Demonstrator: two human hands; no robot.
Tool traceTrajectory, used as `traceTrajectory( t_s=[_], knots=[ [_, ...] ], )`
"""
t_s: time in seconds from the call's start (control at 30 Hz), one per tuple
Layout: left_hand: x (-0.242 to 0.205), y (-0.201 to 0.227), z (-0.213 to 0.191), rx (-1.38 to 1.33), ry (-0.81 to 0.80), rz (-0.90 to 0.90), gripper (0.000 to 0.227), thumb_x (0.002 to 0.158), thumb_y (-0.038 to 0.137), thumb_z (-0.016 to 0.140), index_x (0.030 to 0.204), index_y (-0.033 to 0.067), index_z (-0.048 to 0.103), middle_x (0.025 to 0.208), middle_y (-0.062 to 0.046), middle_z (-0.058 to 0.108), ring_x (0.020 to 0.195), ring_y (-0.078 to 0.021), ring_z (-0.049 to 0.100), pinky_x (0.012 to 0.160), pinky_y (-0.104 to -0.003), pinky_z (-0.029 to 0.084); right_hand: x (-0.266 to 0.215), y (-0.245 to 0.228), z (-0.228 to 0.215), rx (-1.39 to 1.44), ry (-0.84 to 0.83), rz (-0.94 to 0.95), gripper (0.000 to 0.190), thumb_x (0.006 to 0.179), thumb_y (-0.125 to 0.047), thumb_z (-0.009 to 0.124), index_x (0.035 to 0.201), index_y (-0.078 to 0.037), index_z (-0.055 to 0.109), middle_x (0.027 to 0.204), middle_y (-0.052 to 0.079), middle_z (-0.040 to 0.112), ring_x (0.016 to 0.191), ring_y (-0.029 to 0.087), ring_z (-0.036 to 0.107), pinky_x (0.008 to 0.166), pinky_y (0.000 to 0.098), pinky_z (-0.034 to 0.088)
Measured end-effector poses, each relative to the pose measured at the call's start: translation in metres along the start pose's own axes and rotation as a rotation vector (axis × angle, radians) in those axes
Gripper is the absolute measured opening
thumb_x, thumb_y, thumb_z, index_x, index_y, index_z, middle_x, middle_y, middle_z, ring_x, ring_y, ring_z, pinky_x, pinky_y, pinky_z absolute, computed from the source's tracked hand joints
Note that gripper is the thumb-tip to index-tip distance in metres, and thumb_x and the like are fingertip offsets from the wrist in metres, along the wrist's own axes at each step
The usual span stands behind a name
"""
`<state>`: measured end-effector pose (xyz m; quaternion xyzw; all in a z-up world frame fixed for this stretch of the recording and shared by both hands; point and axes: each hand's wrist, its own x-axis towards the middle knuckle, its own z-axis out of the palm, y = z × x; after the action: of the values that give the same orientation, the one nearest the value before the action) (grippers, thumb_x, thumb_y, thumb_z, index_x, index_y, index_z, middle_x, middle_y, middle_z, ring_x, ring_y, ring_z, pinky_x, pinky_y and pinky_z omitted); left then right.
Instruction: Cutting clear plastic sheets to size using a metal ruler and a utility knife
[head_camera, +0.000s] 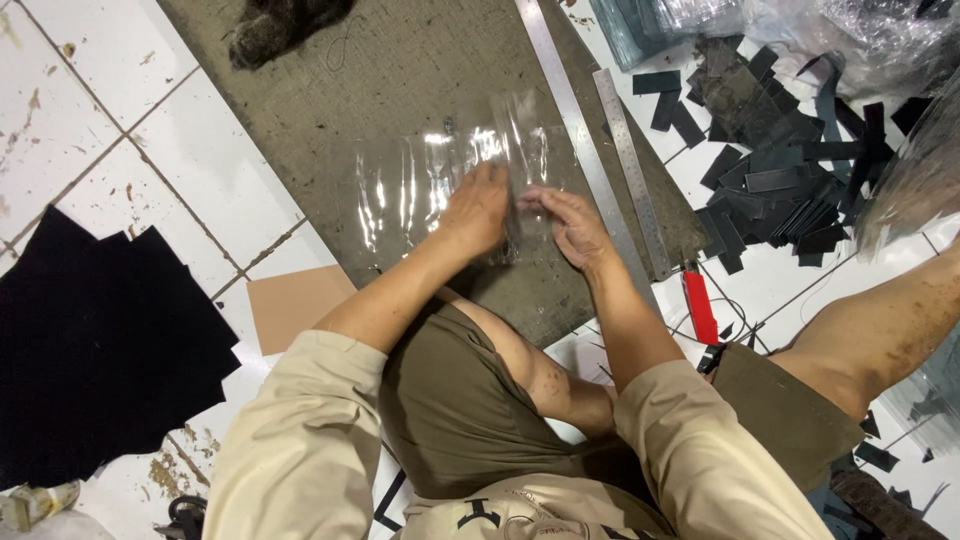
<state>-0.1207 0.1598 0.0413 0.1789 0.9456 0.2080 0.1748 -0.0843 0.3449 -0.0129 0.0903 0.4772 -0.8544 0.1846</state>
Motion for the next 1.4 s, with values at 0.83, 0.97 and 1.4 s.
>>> traceTrajectory(
  t_s=[0.83, 0.97, 1.4],
  knots=[
    [-0.013, 0.022, 0.007, -0.32, 0.138, -0.159, 0.057, 0.081, 0.046, 0.079, 0.095, -0.007, 0.066, 0.099, -0.026, 0.06, 0.1, -0.0535, 0.064, 0.082, -0.056, 0.056, 0.007, 0.028, 0.009, -0.123, 0.002, -0.189, 0.029, 0.099, -0.032, 0.067, 0.104, -0.006, 0.08, 0.109, 0.007, 0.072, 0.111, 0.017, 0.061, 0.107, 0.0358, 0.044],
    [-0.011, 0.01, 0.012, -0.404, 0.148, -0.174, 0.047, 0.083, 0.04, 0.078, 0.092, -0.005, 0.069, 0.095, -0.025, 0.061, 0.098, -0.0518, 0.066, 0.082, -0.055, 0.055, 0.012, 0.042, -0.004, -0.073, -0.002, -0.169, 0.025, 0.099, -0.025, 0.069, 0.111, -0.005, 0.077, 0.11, 0.007, 0.071, 0.111, 0.017, 0.061, 0.107, 0.0374, 0.045],
    [-0.022, 0.006, -0.031, -0.618, -0.017, 0.183, 0.079, 0.082, 0.012, 0.085, 0.149, -0.0003, 0.046, 0.158, -0.027, 0.034, 0.142, -0.0468, 0.038, 0.12, -0.054, 0.031, 0.0, 0.019, -0.003, 0.047, -0.143, -0.174, 0.055, 0.083, -0.012, 0.081, 0.135, -0.01, 0.064, 0.134, 0.005, 0.068, 0.128, 0.021, 0.061, 0.113, 0.0408, 0.046]
  ],
)
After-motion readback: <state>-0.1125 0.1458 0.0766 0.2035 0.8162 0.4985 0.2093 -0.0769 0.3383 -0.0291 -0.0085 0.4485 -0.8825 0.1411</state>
